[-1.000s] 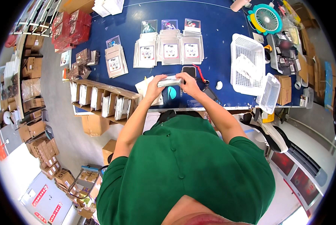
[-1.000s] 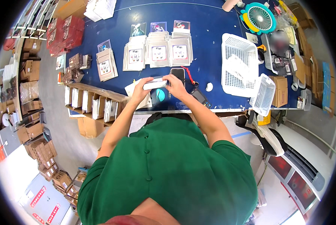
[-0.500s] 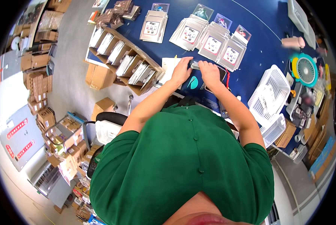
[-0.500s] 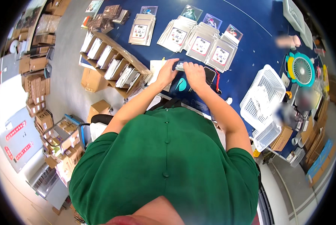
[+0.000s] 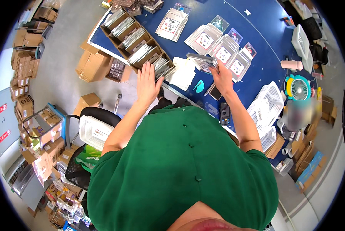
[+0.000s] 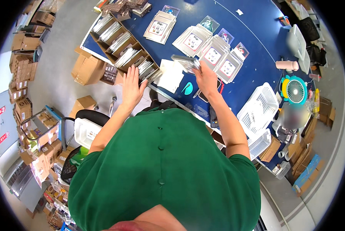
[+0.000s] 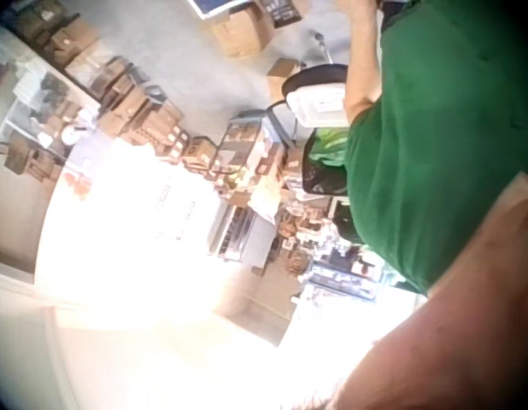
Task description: The person takes individual collectible cards out of protective sleeves, checks them, and places them into a multi-slotted cardboard tray. They then use a handheld scanner on the tray before continuing to sort the remaining cards into various stacks on the table.
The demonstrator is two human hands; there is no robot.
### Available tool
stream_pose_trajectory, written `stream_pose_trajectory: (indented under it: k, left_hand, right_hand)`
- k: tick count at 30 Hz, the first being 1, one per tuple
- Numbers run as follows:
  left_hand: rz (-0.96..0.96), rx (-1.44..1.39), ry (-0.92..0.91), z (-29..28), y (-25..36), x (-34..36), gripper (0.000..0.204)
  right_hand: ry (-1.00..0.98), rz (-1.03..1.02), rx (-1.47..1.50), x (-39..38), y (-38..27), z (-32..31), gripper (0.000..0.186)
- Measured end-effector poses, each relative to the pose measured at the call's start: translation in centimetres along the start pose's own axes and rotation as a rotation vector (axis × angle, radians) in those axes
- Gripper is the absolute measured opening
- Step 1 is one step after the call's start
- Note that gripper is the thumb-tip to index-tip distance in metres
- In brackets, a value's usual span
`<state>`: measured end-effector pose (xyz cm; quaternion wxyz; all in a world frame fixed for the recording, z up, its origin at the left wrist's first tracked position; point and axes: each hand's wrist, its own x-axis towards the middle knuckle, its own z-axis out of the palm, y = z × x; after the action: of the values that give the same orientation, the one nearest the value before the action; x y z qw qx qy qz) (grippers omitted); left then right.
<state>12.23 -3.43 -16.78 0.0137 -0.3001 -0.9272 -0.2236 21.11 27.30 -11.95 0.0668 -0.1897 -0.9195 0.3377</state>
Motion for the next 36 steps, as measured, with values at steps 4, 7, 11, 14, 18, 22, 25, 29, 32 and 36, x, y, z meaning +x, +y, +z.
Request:
stream_pose_trajectory:
  k: [4,7,11,14,18,22,25,29,32,36]
  left_hand:
    - [0.021,-0.136,-0.038,-1.4,1.6,-1.3,0.064]
    - [0.0,-0.25,-0.026,-1.1,1.7,-2.2,0.062]
    - [-0.136,-0.319,-0.075,-1.0,0.3,-1.4,0.046]
    - [-0.135,-0.303,-0.209,-1.4,-1.1,0.6,0.035]
    - [-0.137,-0.282,-0.221,-0.5,-1.8,1.3,0.034]
    - [-0.096,-0.245,-0.149,0.7,-2.9,2.4,0.037]
    - [-0.112,-0.18,-0.256,0.8,-3.4,4.3,0.035]
    - [-0.098,-0.151,-0.248,0.0,-3.2,4.9,0.029]
    - [-0.132,-0.129,-0.23,0.3,-3.2,4.2,0.026]
    - [-0.07,-0.057,-0.273,-0.5,-2.8,4.1,0.024]
  right_hand:
    - [0.013,0.008,0.298,1.6,-4.1,0.1,0.027]
    - [-0.035,0.245,0.792,2.6,-7.0,0.3,0.036]
    - [-0.034,0.486,1.103,3.2,-8.9,0.4,0.04]
    - [-0.036,0.534,1.117,2.9,-9.3,0.9,0.04]
    - [0.012,0.492,1.071,1.6,-9.1,1.4,0.039]
    - [0.117,0.484,1.023,0.4,-7.9,1.5,0.039]
    - [0.135,0.49,1.01,-0.5,-7.8,1.2,0.04]
    - [0.136,0.405,0.884,-1.5,-6.3,1.2,0.036]
    - [0.064,0.307,0.749,-1.5,-5.9,0.9,0.029]
    - [0.013,0.232,0.766,-0.4,-6.2,1.0,0.026]
